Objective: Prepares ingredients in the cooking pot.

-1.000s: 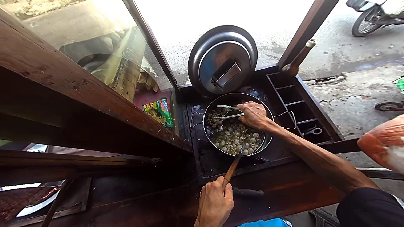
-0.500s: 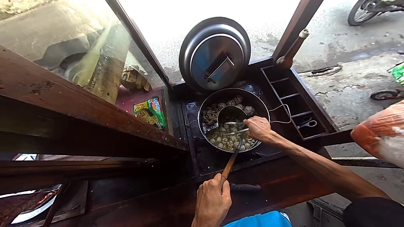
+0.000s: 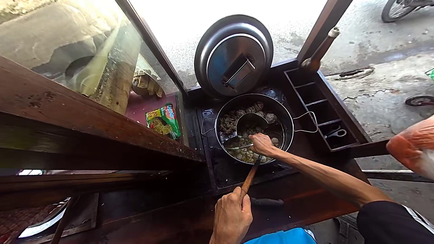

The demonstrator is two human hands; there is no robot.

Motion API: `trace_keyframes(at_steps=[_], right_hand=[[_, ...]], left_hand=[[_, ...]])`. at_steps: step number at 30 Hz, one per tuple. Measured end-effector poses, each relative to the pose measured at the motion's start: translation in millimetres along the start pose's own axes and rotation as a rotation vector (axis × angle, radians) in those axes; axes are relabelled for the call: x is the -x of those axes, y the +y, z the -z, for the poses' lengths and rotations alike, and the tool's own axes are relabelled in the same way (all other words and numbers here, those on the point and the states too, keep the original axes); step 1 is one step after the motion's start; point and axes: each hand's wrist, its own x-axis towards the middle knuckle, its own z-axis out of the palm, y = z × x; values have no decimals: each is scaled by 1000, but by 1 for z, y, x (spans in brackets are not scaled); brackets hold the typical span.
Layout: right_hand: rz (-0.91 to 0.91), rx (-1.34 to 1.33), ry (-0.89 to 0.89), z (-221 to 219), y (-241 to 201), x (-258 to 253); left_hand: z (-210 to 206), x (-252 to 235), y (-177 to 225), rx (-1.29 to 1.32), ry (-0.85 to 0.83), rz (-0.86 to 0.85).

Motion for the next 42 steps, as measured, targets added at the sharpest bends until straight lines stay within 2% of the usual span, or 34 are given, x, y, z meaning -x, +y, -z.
trace_keyframes(at_steps=[10, 18, 24, 29, 34, 38, 42], right_hand=[[70, 18, 6, -1, -14, -12], [80, 38, 28, 19, 12, 21], [37, -20, 24, 60, 25, 51], [57, -110, 168, 98, 20, 59], [83, -89, 381, 108, 4, 38], [96, 24, 447, 98, 6, 19], [38, -34, 457, 103, 23, 45]], left_hand=[[1, 0, 1, 1, -37, 18], [-1, 0, 0, -14, -33, 15], [-1, 0, -1, -6, -35, 19], [-1, 0, 0, -9, -40, 25], [0, 0, 0, 5, -43, 30], [1, 1, -1, -7, -45, 28], [1, 1, -3, 4, -34, 25]])
